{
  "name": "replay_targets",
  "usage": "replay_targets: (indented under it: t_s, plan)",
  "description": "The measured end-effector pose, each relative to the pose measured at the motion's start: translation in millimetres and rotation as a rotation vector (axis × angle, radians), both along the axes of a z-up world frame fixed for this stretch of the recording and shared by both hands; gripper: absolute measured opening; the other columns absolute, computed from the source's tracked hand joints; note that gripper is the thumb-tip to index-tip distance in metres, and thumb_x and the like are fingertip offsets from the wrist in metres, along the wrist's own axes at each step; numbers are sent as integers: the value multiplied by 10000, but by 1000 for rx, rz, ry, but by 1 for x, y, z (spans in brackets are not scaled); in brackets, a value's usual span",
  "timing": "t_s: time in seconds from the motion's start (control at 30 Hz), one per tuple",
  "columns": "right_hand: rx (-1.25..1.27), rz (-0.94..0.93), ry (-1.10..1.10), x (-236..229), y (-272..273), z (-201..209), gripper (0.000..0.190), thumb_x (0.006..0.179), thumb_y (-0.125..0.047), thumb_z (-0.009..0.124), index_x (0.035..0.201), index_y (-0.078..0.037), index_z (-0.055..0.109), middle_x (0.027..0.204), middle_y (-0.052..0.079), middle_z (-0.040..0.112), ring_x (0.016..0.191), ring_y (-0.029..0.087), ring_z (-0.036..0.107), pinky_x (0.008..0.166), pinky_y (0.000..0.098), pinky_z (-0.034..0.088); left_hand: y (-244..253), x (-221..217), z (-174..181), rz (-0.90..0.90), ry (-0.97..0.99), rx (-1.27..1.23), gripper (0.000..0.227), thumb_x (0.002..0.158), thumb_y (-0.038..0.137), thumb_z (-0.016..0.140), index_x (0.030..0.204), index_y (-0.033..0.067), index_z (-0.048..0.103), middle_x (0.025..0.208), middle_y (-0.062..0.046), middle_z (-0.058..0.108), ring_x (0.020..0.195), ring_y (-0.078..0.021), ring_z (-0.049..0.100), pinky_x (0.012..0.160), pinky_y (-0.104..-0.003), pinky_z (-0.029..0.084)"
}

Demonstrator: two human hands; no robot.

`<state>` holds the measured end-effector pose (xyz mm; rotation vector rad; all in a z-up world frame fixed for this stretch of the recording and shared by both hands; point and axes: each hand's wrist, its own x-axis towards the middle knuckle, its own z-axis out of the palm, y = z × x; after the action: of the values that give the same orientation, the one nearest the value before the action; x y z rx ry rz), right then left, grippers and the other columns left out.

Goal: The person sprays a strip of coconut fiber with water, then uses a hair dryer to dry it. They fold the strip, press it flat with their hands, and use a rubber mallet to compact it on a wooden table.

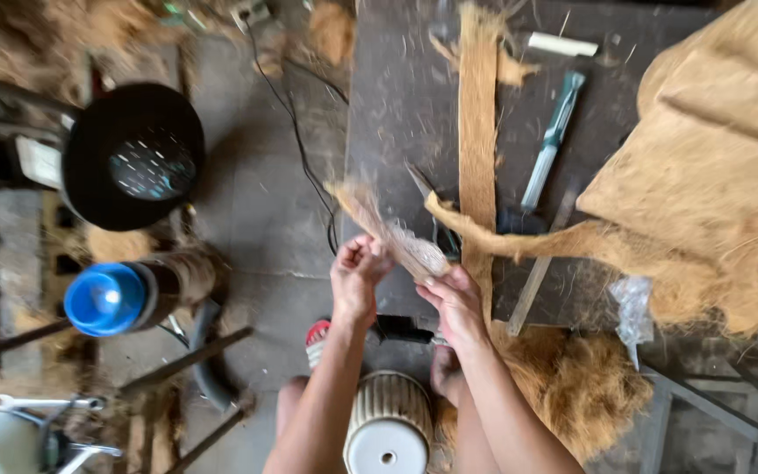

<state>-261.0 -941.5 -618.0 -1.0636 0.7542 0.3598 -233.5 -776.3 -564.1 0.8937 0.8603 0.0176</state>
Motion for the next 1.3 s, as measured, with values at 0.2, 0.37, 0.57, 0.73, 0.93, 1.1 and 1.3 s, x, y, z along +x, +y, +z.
replay_targets:
  t_s: [0.2,0.37,0.57,0.73,0.93,1.1,1.3]
  plan:
    - [21,147,-67,-17,24,-38,348,790,24,748,1102,-66,622,1005,151,740,925,266,739,822,390,614,-1,0,-69,-34,-102,108,230,864,-2,694,1076,34,614,842,-18,640,757,-91,653,691,-264,629]
    - [-172,508,-168,-20,9,-10,413,788,-38,771,1162,-12,598,989,228,721,829,316,759,699,431,642,4,9,-65,-76,-217,142,266,849,-21,695,1100,18,617,857,-28,668,741,-92,664,639,-254,631]
    - [-569,1490,-225,-40,3,39,86,894,-186,666,888,-120,722,731,51,760,644,171,732,605,329,564,6,6,-81,-141,-390,200,213,872,8,688,1067,31,603,864,-58,679,709,-97,648,576,-244,607]
    - [-913,1968,-423,-92,4,-61,246,921,-243,667,1067,-57,600,1033,185,624,1004,412,616,848,513,492,7,5,-74,-246,-491,282,108,887,19,668,866,93,593,726,-8,602,601,-88,581,541,-237,542]
    - [-1194,1822,-334,-131,25,-151,343,829,-5,480,1160,-77,530,1192,188,534,1102,407,535,882,549,477,4,10,-86,-233,-561,370,210,881,-33,627,789,130,530,649,12,485,563,-94,490,494,-262,459]
    - [-1274,1765,-313,-149,36,-201,582,870,85,479,1419,-103,438,1305,148,543,1219,367,505,1090,612,331,6,12,-100,-234,-509,402,149,869,-24,655,913,102,589,733,2,531,646,-106,543,562,-279,531]
    - [-1080,1728,-183,-139,27,-151,359,892,62,509,1218,-86,545,1103,166,644,995,403,633,869,499,476,10,6,-79,-358,-401,386,158,922,-25,634,874,112,572,786,-20,592,710,-126,600,675,-281,586]
